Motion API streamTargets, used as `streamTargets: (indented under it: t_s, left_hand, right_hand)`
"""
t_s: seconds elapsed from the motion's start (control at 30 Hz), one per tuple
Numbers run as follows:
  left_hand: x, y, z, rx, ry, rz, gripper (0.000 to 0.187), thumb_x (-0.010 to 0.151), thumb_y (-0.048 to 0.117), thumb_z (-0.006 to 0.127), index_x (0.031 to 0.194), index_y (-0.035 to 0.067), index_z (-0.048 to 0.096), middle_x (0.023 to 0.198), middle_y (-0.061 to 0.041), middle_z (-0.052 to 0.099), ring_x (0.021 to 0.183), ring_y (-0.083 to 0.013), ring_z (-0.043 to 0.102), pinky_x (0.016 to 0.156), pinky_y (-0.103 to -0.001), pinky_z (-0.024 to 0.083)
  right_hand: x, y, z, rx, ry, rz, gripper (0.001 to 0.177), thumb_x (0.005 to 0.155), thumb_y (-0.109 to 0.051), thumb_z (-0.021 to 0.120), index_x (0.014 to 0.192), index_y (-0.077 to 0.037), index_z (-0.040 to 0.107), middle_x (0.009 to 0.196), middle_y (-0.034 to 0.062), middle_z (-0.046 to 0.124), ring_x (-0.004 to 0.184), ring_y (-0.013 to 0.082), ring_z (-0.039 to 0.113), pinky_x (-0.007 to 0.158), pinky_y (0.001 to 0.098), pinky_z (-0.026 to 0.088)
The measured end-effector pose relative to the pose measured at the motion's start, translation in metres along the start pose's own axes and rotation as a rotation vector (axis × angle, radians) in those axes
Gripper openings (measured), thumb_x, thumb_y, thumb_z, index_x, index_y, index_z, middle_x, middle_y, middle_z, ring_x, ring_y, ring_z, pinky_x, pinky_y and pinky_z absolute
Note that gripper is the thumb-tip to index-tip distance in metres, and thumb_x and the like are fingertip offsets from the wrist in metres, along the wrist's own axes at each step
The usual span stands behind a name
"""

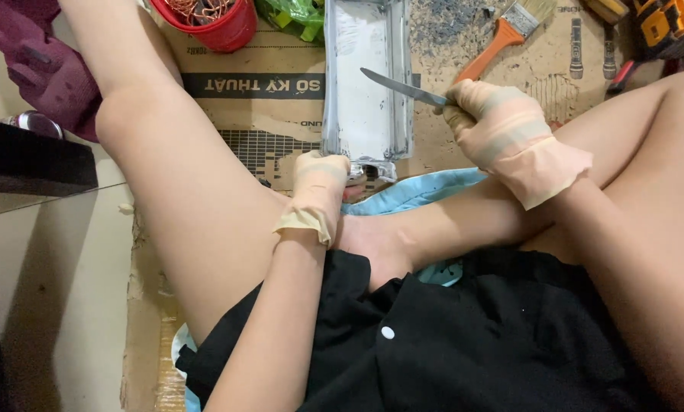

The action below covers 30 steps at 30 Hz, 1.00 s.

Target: Cleaning a metal printer component by scraping and brushing off toner residue and debris.

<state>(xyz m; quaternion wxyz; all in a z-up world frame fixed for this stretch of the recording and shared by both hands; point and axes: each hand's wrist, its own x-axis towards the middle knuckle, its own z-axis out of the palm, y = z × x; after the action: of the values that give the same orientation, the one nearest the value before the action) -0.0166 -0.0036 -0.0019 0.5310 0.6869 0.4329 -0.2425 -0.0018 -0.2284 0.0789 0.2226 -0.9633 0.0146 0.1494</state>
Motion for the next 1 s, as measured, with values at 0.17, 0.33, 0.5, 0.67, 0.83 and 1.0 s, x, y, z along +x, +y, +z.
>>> streamTargets:
  t_s: [0.17,0.33,0.5,0.67,0.83,1.0]
  left_hand:
    - [0.009,-0.011,0.001,-0.332,-0.095,-0.035,0.057,0.074,-0.005,0.066,0.130,0.001,0.055,0.108,-0.034,0.066,0.084,-0.0477,0.073,0.060,-0.058,0.065]
    - [0.027,-0.022,0.005,-0.217,-0.109,0.003,0.065,0.074,-0.006,0.076,0.135,0.000,0.054,0.113,-0.032,0.065,0.086,-0.0465,0.073,0.061,-0.054,0.066]
    - [0.035,-0.033,0.016,-0.240,-0.185,0.075,0.069,0.064,-0.012,0.088,0.126,-0.002,0.059,0.105,-0.028,0.071,0.076,-0.0461,0.073,0.060,-0.055,0.065]
    - [-0.004,-0.012,0.008,-0.003,-0.220,0.110,0.069,0.067,0.001,0.091,0.128,0.004,0.060,0.127,-0.021,0.069,0.120,-0.0340,0.065,0.093,-0.049,0.061]
    - [0.020,-0.028,0.021,-0.094,-0.155,0.096,0.052,0.069,-0.001,0.088,0.116,0.007,0.067,0.113,-0.016,0.074,0.097,-0.0381,0.074,0.062,-0.050,0.067]
    - [0.004,-0.017,0.023,-0.031,-0.137,0.060,0.050,0.068,-0.001,0.089,0.113,0.007,0.071,0.109,-0.015,0.076,0.100,-0.0346,0.074,0.063,-0.052,0.067]
  right_hand:
    - [-0.017,-0.028,-0.015,0.120,-0.054,0.156,0.023,0.100,-0.041,0.064,0.120,-0.033,0.070,0.122,-0.0010,0.072,0.120,0.0206,0.063,0.106,0.0407,0.046]
    - [0.012,0.004,-0.014,-0.254,-0.103,-0.015,0.029,0.098,-0.039,0.067,0.126,-0.032,0.071,0.126,0.0000,0.073,0.121,0.0277,0.065,0.104,0.0450,0.050]
    - [0.023,0.005,-0.015,-0.308,-0.144,-0.029,0.032,0.096,-0.029,0.065,0.127,-0.033,0.071,0.129,-0.0022,0.072,0.124,0.0266,0.063,0.104,0.0448,0.051]
    - [0.013,-0.021,-0.020,-0.003,-0.190,0.089,0.024,0.097,-0.030,0.069,0.121,-0.030,0.074,0.128,0.0029,0.070,0.127,0.0242,0.059,0.108,0.0445,0.044]
    - [0.006,-0.019,-0.017,-0.510,-0.369,0.043,0.034,0.097,-0.046,0.059,0.129,-0.040,0.069,0.122,-0.0057,0.076,0.121,0.0218,0.068,0.102,0.0419,0.055]
    - [-0.009,-0.029,-0.015,-0.716,-0.452,0.003,0.042,0.096,-0.044,0.047,0.135,-0.043,0.061,0.119,-0.0013,0.078,0.118,0.0255,0.070,0.100,0.0418,0.058]
